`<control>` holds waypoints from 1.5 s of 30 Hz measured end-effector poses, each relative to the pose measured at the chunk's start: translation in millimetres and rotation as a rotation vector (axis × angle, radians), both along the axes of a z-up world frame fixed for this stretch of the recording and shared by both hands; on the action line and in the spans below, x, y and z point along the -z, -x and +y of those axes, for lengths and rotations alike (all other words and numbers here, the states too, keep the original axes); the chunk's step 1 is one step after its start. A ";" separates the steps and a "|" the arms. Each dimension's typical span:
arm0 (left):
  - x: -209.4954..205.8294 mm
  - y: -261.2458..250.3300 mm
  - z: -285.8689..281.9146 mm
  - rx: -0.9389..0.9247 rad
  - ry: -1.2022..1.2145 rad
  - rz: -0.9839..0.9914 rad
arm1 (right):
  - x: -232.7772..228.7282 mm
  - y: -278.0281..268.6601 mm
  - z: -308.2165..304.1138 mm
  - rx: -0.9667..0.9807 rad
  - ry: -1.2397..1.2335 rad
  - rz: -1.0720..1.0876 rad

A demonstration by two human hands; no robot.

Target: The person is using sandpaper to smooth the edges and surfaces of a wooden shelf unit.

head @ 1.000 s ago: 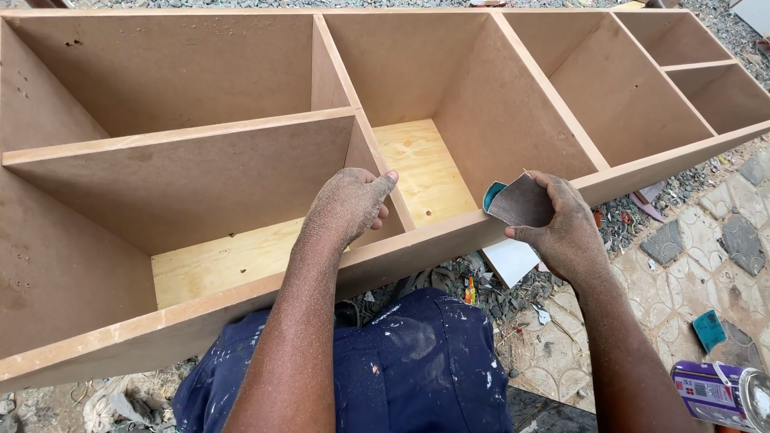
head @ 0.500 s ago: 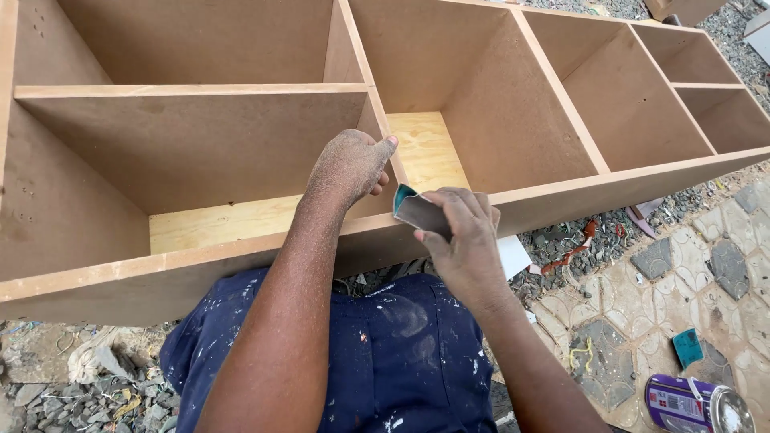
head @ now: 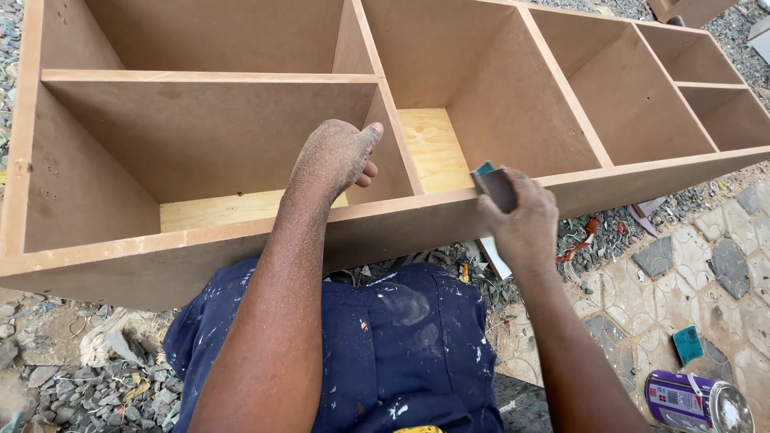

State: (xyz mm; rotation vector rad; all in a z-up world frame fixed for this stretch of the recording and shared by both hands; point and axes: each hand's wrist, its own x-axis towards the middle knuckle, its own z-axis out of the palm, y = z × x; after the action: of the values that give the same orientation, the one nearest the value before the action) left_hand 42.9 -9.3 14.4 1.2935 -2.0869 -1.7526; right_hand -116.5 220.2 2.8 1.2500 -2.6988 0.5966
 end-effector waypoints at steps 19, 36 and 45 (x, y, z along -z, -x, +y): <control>-0.8 -5.5 -4.8 -0.035 -0.014 0.019 | 6.3 -31.5 -25.8 -0.017 0.035 -0.096; -14.0 -18.3 -0.2 0.243 -0.197 -0.039 | -1.9 -72.7 -49.3 0.209 -0.019 -0.005; -10.2 -17.3 -4.7 0.229 -0.199 -0.065 | 2.9 27.6 -9.1 0.383 -0.001 -0.051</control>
State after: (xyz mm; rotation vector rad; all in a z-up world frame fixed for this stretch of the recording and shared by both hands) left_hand 60.2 -14.0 24.6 1.2128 -2.2210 -2.0862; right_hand -144.1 211.0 0.0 0.6921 -2.8675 0.5798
